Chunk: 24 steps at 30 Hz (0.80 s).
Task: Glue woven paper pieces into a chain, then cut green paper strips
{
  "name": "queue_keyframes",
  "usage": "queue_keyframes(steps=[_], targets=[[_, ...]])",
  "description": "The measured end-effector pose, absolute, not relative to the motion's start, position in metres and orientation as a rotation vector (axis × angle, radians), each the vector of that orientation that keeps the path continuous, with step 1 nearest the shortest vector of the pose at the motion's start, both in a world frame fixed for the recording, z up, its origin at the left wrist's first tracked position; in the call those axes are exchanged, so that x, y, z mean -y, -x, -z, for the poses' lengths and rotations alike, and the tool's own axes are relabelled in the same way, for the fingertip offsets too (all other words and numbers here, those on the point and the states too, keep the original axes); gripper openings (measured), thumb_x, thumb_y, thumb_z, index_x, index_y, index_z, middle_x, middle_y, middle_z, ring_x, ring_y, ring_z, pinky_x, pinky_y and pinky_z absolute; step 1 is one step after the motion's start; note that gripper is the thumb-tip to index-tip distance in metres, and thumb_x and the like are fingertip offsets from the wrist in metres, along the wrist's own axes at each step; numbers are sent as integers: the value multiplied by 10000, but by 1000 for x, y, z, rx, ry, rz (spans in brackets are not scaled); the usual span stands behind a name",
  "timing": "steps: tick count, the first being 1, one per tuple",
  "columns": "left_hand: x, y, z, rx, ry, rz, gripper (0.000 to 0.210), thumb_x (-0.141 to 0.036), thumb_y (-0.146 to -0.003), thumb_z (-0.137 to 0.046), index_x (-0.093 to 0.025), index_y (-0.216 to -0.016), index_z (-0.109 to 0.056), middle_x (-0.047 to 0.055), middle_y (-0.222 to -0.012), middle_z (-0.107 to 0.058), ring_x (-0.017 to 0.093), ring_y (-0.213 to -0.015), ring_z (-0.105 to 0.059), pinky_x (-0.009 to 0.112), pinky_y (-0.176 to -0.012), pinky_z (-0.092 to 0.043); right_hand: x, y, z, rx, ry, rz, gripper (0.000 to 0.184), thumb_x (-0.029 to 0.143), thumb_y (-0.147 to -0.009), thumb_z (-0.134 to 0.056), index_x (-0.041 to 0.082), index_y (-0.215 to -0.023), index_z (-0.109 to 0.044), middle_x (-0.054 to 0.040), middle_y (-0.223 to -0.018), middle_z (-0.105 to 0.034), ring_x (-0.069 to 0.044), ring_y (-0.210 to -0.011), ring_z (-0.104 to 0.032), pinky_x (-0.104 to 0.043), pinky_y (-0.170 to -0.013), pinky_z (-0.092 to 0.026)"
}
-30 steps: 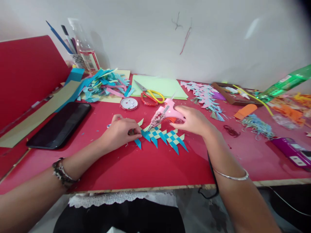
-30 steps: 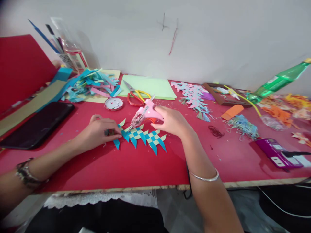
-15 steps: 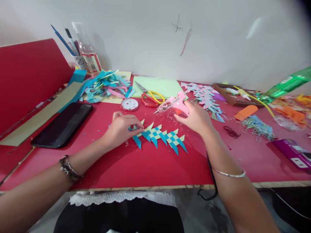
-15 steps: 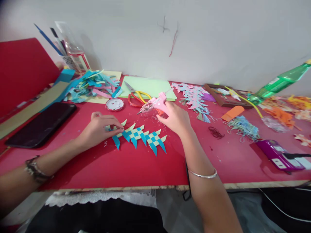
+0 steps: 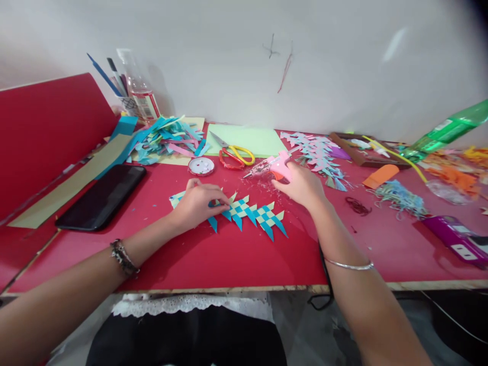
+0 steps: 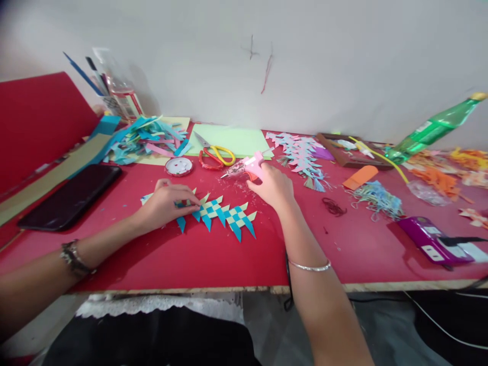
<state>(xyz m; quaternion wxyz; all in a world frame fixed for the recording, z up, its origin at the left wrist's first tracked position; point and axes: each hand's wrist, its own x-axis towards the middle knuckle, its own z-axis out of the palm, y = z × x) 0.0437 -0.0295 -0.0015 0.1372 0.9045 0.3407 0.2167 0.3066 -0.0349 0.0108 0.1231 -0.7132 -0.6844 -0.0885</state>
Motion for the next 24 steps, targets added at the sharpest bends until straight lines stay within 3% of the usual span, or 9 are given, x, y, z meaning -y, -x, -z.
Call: queue_keyframes(steps=[12, 17, 24], targets=[[24, -40, 6, -985, -2645, -573, 170, -362, -794, -530, -269, -837, -666, -15, -855, -663, 157, -774, -579, 341, -763, -198, 34, -307, -10, 2003, 2073, 229, 368, 485, -716, -503, 184, -926, -508, -101, -885, -621, -258, -784, -565, -290, -499, -317], [24, -38, 7, -1038, -2608, -582, 218, -408, -784, -524, -260, -898, -637, -16, -823, -668, 143, -702, -571, 345, -754, -205, 34, -308, -9, 2002, 2084, 197, 385, 498, -721, -490, 185, -946, -503, -102, -885, -613, -258, -787, -560, -290, -511, -328], [26, -36, 9, -991, -2661, -554, 183, -374, -785, -522, -244, -832, -643, -2, -849, -665, 159, -762, -579, 336, -763, -220, 33, -307, -8, 1995, 2069, 193, 388, 495, -717, -495, 189, -956, -505, -97, -884, -610, -250, -775, -559, -282, -502, -318]])
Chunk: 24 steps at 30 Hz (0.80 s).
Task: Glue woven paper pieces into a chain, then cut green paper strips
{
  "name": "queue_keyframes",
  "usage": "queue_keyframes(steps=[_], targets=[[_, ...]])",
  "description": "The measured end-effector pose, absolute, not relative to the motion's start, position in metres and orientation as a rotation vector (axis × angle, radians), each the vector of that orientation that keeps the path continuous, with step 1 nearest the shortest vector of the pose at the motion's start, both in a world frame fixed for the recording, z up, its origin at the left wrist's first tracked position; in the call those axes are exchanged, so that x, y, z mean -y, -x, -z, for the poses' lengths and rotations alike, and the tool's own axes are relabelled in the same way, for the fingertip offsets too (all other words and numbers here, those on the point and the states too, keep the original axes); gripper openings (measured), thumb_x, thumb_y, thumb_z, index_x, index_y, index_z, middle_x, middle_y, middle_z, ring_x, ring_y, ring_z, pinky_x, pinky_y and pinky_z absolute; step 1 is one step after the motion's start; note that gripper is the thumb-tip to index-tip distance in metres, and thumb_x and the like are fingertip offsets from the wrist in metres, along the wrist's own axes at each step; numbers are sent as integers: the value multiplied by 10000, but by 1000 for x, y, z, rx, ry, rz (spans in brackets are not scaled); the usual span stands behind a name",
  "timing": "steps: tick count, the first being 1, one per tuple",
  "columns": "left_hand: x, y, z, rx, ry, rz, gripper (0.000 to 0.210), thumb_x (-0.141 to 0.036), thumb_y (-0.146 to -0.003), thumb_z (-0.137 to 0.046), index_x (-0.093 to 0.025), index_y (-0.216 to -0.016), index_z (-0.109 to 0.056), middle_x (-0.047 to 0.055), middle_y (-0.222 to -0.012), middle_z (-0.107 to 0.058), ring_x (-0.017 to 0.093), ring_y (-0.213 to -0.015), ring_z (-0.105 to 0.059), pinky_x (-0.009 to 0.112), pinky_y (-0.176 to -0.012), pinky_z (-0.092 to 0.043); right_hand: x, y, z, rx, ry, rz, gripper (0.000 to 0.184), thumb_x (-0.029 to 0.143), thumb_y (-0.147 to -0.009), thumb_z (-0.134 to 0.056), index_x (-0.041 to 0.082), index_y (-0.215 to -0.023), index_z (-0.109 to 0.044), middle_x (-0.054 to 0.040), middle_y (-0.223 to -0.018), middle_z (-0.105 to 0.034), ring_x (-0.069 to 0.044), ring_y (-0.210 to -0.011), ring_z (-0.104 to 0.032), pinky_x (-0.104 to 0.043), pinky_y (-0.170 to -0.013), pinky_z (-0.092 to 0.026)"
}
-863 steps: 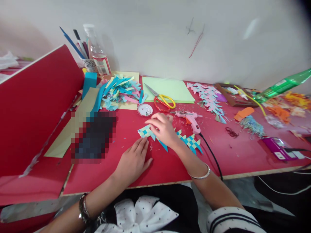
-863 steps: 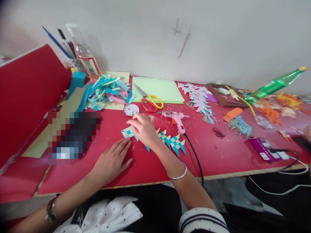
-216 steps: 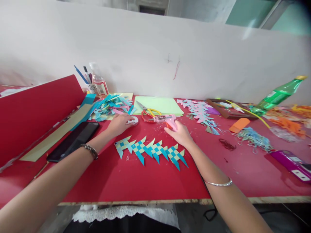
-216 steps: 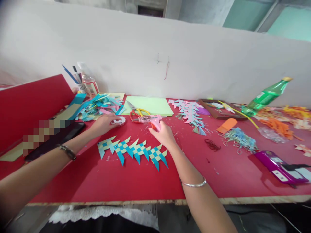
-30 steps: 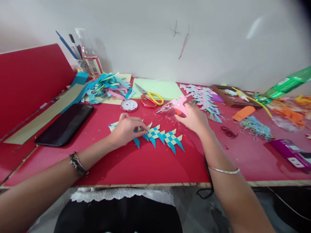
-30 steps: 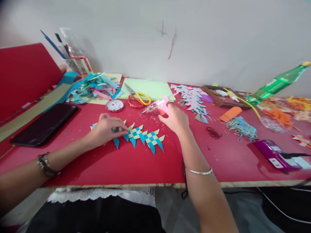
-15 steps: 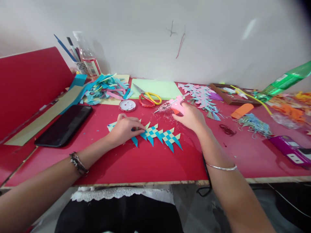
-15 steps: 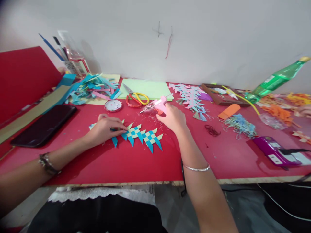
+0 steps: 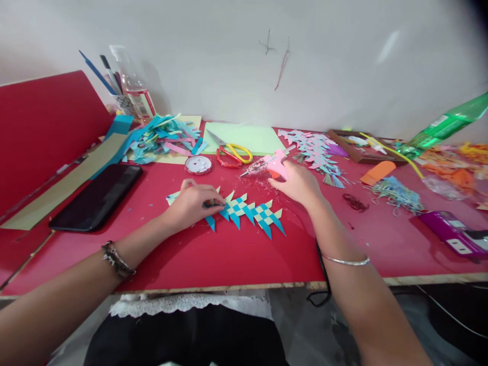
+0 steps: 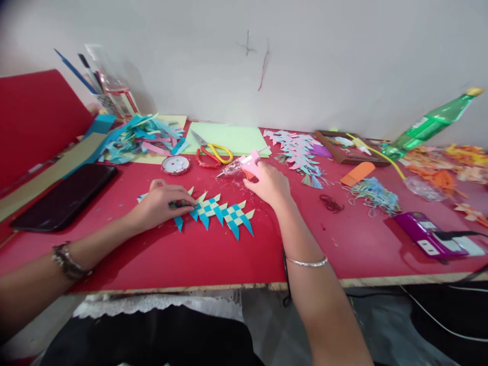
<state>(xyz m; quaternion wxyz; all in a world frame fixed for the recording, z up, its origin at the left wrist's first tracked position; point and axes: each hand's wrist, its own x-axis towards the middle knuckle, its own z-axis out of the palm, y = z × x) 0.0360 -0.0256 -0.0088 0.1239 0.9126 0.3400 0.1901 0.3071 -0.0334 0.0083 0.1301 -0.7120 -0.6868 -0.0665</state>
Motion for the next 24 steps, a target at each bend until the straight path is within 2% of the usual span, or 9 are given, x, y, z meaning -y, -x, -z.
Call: queue_keyframes(steps=[12, 15, 24], targets=[[27, -36, 10, -960, -2684, -589, 197, -382, -796, -518, -250, -894, -627, -15, -816, -651, 154, -737, -581, 326, -750, -218, 32, -307, -7, 2011, 2071, 181, 385, 496, -715, -497, 179, -933, -514, -99, -857, -617, -230, -719, -555, -274, -484, -301], [28, -35, 10, -929, -2725, -588, 198, -372, -809, -503, -265, -924, -624, -12, -869, -651, 156, -765, -580, 327, -756, -221, 32, -307, -7, 2010, 2071, 174, 388, 500, -711, -494, 182, -933, -513, -95, -850, -618, -235, -725, -557, -273, -476, -297], [27, -34, 10, -843, -2909, -551, 171, -292, -844, -479, -266, -863, -647, -6, -884, -648, 169, -825, -576, 332, -719, -211, 32, -306, -7, 2007, 2058, 177, 394, 504, -711, -499, 176, -928, -513, -94, -840, -613, -219, -715, -554, -263, -493, -303]])
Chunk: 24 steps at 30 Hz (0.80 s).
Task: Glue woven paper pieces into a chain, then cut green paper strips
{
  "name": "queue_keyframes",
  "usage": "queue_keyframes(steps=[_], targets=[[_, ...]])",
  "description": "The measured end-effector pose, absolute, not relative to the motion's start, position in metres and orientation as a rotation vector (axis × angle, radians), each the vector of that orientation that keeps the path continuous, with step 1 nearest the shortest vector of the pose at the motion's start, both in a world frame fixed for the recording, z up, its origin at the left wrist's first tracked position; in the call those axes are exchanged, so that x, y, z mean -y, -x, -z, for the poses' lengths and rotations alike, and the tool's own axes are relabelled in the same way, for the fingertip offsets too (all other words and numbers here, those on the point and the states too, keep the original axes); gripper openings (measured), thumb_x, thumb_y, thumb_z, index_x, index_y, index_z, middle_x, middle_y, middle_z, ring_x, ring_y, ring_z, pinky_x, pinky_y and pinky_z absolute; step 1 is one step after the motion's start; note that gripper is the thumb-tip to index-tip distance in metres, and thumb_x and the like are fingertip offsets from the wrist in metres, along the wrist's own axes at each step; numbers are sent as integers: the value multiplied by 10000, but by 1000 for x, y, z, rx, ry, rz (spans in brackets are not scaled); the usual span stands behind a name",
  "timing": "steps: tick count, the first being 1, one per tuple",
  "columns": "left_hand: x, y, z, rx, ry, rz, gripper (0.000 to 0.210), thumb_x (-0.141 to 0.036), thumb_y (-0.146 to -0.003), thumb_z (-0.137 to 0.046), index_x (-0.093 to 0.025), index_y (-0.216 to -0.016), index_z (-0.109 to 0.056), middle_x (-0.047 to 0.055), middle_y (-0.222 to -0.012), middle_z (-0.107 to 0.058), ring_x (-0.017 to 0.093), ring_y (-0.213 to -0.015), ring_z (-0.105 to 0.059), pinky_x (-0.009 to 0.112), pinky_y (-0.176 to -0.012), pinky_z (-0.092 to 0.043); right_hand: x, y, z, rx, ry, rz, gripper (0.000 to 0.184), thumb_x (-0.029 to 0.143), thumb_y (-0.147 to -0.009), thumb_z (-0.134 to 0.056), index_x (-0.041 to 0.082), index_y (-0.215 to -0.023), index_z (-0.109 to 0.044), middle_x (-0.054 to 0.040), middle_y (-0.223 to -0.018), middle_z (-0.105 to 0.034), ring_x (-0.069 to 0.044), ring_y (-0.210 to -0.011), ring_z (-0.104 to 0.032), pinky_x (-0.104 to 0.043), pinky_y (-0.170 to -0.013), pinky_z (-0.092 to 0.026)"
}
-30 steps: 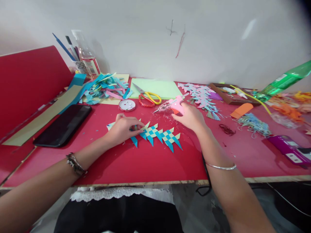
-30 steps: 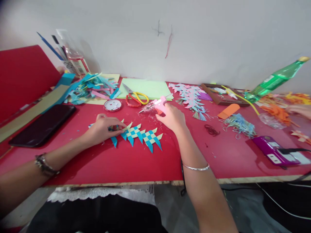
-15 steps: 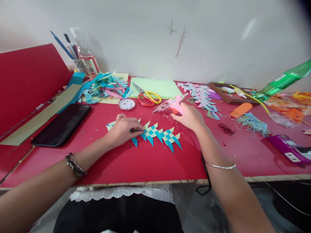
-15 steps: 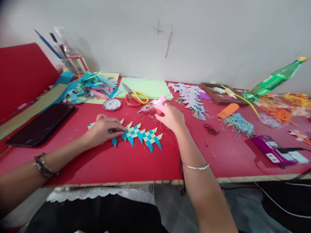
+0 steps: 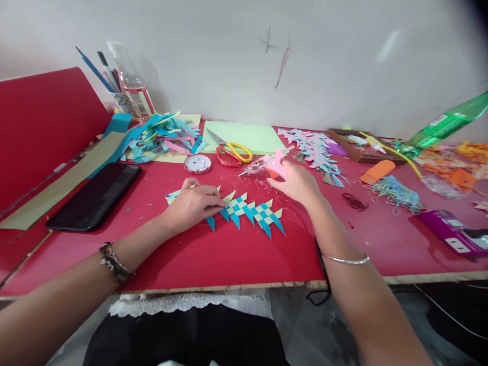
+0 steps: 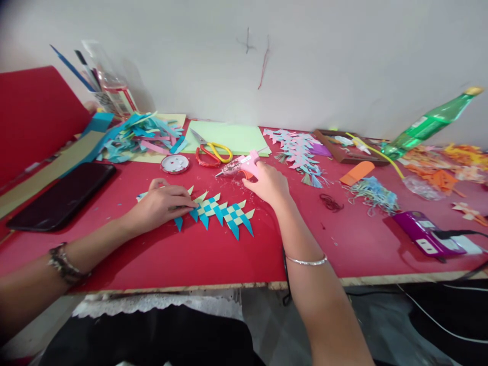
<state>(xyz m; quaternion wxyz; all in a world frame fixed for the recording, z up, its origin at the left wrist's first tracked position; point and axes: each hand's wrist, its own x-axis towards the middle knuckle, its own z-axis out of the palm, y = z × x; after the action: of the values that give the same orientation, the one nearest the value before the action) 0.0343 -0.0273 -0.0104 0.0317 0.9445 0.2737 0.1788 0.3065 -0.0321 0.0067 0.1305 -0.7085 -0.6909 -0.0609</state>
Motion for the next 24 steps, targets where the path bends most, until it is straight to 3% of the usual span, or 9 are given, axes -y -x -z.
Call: queue_keyframes(steps=[9, 15, 24], targets=[[27, -33, 5, -880, -2883, -473, 217, -313, -837, -481, -231, -1018, -567, 7, -850, -632, 171, -798, -577, 323, -740, -250, 31, -307, -6, 1945, 2114, 79, 461, 511, -697, -511, 169, -1006, -529, -82, -825, -609, -199, -671, -545, -248, -482, -295], [18, -18, 7, -1040, -2876, -417, 376, -460, -802, -470, -260, -1119, -495, 59, -1093, -544, 247, -1021, -488, 371, -831, -267, 30, -306, -5, 1862, 2110, 88, 516, 510, -699, -510, 151, -1069, -507, -109, -895, -616, -238, -776, -563, -270, -546, -354], [14, 14, 11, -1324, -2656, -215, 529, -587, -748, -440, -268, -1169, -459, 88, -1211, -458, 291, -1135, -391, 467, -921, -274, 31, -303, -5, 1850, 2111, 69, 480, 502, -716, -501, 156, -1047, -518, -108, -918, -630, -245, -795, -579, -267, -537, -351]])
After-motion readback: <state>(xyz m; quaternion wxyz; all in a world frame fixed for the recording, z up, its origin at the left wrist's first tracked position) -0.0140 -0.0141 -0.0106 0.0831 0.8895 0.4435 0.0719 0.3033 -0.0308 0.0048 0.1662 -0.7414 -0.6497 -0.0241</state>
